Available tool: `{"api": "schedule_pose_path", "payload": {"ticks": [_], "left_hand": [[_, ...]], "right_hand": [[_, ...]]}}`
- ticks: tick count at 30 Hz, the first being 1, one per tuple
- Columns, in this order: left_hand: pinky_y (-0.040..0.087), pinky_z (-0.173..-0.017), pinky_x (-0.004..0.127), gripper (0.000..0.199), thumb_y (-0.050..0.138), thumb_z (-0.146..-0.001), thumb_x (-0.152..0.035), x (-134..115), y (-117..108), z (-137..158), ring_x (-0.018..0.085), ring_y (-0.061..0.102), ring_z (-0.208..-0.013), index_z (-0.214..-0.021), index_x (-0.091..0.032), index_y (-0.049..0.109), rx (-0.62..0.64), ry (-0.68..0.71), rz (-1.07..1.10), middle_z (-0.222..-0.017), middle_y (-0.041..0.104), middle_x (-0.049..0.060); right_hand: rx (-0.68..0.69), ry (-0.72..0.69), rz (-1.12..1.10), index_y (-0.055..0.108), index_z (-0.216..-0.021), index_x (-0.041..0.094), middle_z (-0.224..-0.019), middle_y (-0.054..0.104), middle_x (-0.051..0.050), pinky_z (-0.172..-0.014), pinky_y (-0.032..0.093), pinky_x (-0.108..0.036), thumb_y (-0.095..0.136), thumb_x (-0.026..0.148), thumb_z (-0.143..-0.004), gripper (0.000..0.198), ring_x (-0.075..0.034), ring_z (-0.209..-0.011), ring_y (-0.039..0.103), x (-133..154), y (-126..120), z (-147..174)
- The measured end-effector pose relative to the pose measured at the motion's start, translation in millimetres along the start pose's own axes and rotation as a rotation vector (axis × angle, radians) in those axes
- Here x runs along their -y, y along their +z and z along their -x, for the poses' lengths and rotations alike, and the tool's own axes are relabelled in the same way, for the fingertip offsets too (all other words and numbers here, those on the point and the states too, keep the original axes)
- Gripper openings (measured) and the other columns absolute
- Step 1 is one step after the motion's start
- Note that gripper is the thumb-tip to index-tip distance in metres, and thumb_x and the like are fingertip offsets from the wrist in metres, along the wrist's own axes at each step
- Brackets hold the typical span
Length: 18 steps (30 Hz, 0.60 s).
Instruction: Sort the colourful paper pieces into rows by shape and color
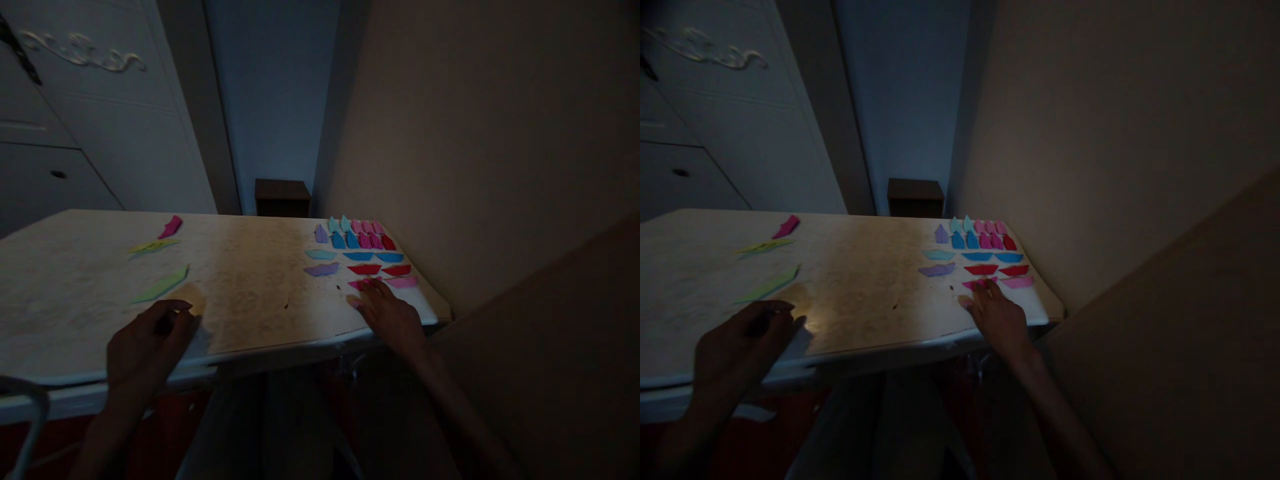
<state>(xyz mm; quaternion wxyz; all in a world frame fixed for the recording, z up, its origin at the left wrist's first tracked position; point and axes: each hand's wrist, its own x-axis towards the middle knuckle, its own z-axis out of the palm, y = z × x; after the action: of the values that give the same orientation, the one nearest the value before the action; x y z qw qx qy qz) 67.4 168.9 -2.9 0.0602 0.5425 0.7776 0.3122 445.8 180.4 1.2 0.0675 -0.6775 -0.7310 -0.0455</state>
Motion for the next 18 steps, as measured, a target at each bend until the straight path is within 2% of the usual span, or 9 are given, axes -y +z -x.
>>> {"api": "schedule_pose_path", "payload": {"ticks": [4, 7, 10, 14, 16, 18], "left_hand": [[0.042, -0.064, 0.025, 0.033, 0.052, -0.076, -0.045, -0.9, -1.0, 0.8, 0.019, 0.064, -0.074, -0.093, -0.020, 0.066, 0.039, 0.017, -0.016, -0.079, 0.068, 0.001], [0.043, -0.065, 0.026, 0.030, 0.052, -0.077, -0.042, -0.5, -0.7, 2.4, 0.019, 0.064, -0.076, -0.091, -0.019, 0.066, 0.016, 0.056, -0.013, -0.081, 0.068, 0.002], [0.042, -0.064, 0.026, 0.028, 0.051, -0.079, -0.040, 2.5, 1.7, 3.3, 0.018, 0.063, -0.071, -0.091, -0.019, 0.065, -0.002, 0.103, 0.016, -0.075, 0.066, 0.002], [0.042, -0.061, 0.026, 0.028, 0.049, -0.079, -0.041, 8.6, 6.1, 2.7, 0.017, 0.060, -0.064, -0.088, -0.020, 0.065, -0.015, 0.156, 0.073, -0.069, 0.064, 0.000], [0.041, -0.059, 0.025, 0.029, 0.049, -0.079, -0.042, 10.4, 7.6, 2.3, 0.016, 0.059, -0.061, -0.087, -0.020, 0.065, -0.021, 0.171, 0.097, -0.067, 0.063, 0.000], [0.040, -0.058, 0.025, 0.029, 0.048, -0.079, -0.041, 10.7, 7.9, 1.9, 0.016, 0.058, -0.059, -0.087, -0.020, 0.066, -0.017, 0.180, 0.112, -0.064, 0.062, -0.001]], "right_hand": [[-0.026, 0.007, 0.011, 0.054, -0.129, 0.028, -0.141, 0.049, -0.011, -0.071, 0.056, -0.037, 0.037, 0.049, -0.096, 0.043, -0.029, -0.110, 0.061, 3.2, -0.8, 0.6], [-0.038, 0.027, 0.034, 0.052, -0.131, 0.028, -0.141, 0.048, -0.012, -0.067, 0.056, -0.036, 0.040, 0.050, -0.095, 0.044, -0.029, -0.104, 0.064, 4.1, 0.7, 1.0], [-0.074, 0.032, 0.031, 0.051, -0.133, 0.027, -0.141, 0.047, -0.015, -0.062, 0.056, -0.036, 0.041, 0.050, -0.094, 0.047, -0.029, -0.095, 0.066, 3.9, 3.6, 2.2], [-0.155, -0.020, -0.073, 0.050, -0.133, 0.028, -0.138, 0.047, -0.013, -0.058, 0.054, -0.034, 0.038, 0.049, -0.094, 0.046, -0.028, -0.097, 0.064, 7.8, 5.2, 3.0], [-0.182, -0.100, -0.189, 0.055, -0.125, 0.026, -0.129, 0.053, -0.012, -0.062, 0.053, -0.032, 0.038, 0.046, -0.095, 0.040, -0.026, -0.100, 0.063, 13.9, 5.3, 1.5], [-0.175, -0.167, -0.329, 0.061, -0.107, 0.022, -0.108, 0.062, -0.010, -0.065, 0.050, -0.030, 0.039, 0.044, -0.094, 0.033, -0.022, -0.092, 0.063, 23.9, 5.9, -2.0]]}}
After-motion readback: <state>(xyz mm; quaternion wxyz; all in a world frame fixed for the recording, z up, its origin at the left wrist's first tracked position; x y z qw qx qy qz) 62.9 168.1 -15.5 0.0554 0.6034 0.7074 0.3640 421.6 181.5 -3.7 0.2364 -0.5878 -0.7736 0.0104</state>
